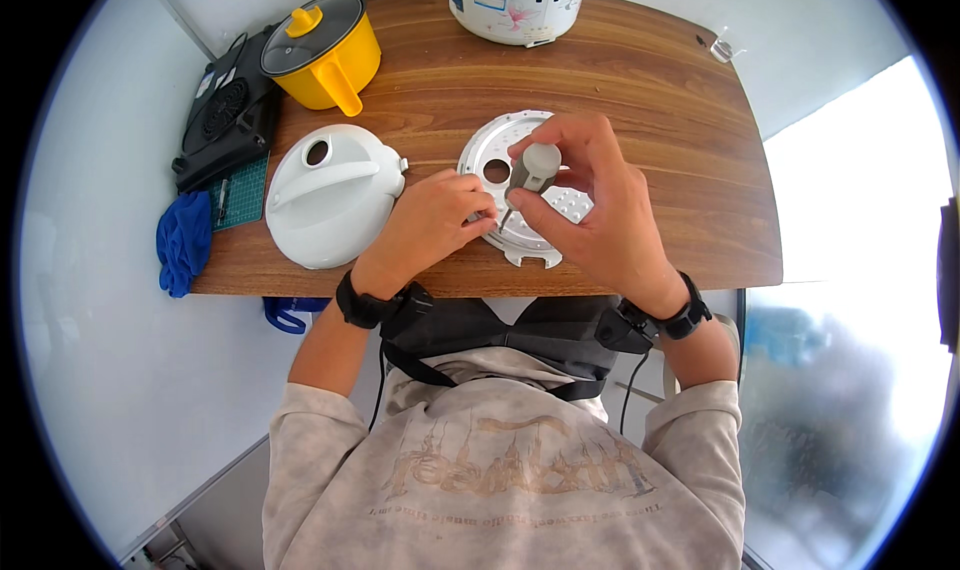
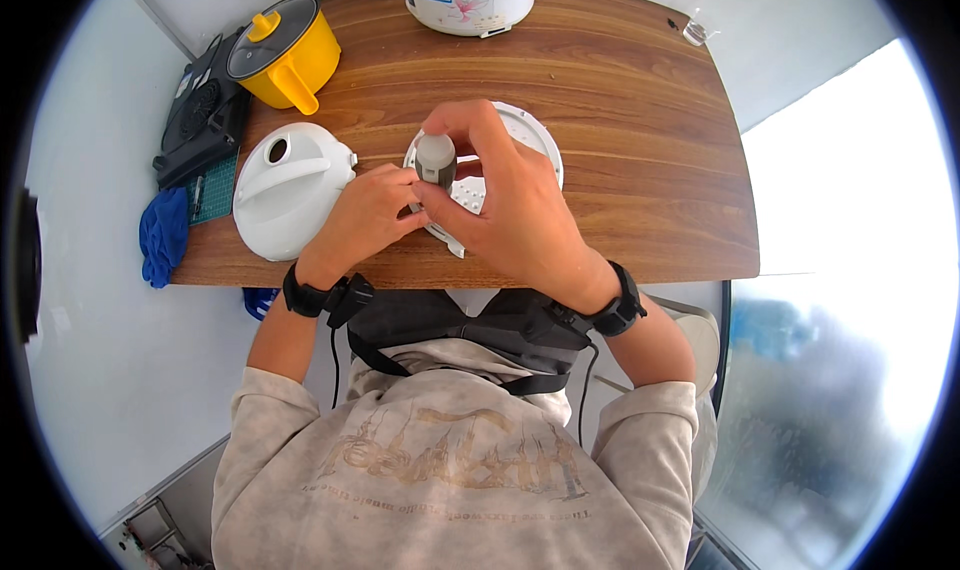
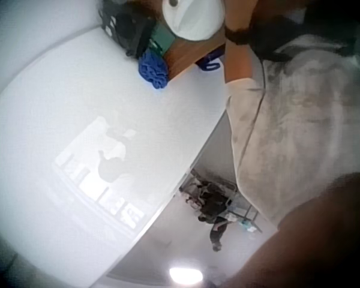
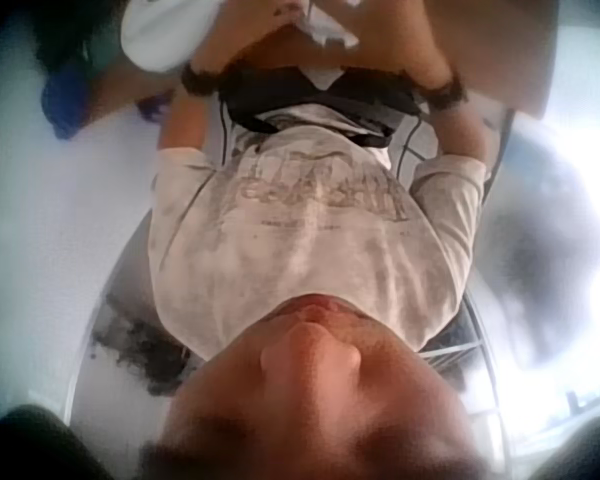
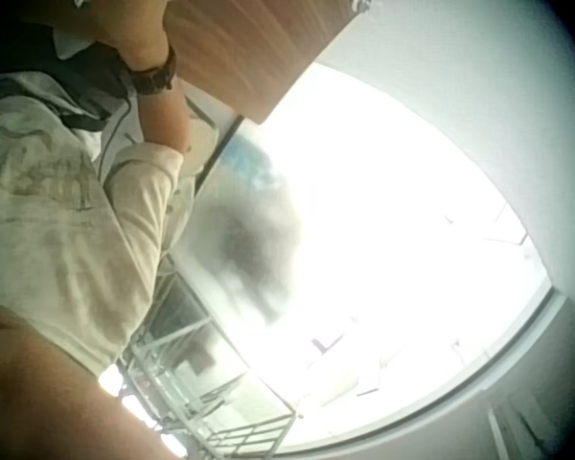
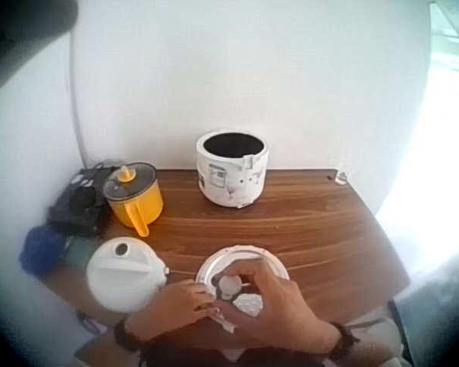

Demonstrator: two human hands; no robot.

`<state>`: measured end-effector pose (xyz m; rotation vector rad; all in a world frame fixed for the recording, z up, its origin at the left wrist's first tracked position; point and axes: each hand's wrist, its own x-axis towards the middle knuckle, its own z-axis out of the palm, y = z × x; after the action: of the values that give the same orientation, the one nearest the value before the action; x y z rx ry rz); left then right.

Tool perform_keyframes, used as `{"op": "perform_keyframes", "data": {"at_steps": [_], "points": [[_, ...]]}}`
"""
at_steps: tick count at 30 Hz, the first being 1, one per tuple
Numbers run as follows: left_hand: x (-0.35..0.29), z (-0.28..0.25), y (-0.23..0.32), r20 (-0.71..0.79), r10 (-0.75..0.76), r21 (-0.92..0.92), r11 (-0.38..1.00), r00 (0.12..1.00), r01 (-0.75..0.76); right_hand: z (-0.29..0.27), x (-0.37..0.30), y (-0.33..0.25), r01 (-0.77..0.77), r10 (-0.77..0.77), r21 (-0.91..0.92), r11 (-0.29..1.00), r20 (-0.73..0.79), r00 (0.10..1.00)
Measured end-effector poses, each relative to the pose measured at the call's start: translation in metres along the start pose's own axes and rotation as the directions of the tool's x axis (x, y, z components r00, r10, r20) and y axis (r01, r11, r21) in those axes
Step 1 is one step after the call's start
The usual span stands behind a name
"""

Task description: The person assembles a white rice cooker by inserting a small white plastic part into the lid and securing it with a screwdriver. They then place the lid on the cooker body. Next, they flip a yellow pot upside down and use the screwdriver to tighten a screw on its base.

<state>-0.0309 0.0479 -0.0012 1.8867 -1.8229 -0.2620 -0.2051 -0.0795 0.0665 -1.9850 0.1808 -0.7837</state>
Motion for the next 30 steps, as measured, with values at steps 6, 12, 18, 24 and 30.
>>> {"op": "perform_keyframes", "data": {"at_steps": [6,12,18,24,30], "points": [[-0.001,-0.004,0.004,0.058,-0.017,0.011,1.0,0.998,0.017,-0.002,-0.002,0.004,-0.001,0.001,-0.003,1.0,-0.072,0.997],[-0.001,-0.004,0.005,0.057,-0.011,0.012,1.0,0.998,0.01,-0.005,-0.002,0.007,0.014,-0.014,0.004,1.0,-0.118,0.993],[0.003,-0.005,0.005,0.045,-0.103,-0.084,0.991,0.994,0.106,-0.008,-0.003,0.01,0.012,0.007,0.091,0.996,-0.205,0.979],[0.002,-0.004,0.001,0.068,-0.153,-0.142,0.977,0.986,0.161,-0.011,-0.007,0.008,-0.026,0.057,0.148,0.989,-0.207,0.977],[0.003,-0.008,-0.002,-0.01,-0.078,-0.097,0.992,0.997,0.077,-0.022,-0.008,0.002,0.11,-0.006,0.3,0.948,-0.325,0.946]]}}
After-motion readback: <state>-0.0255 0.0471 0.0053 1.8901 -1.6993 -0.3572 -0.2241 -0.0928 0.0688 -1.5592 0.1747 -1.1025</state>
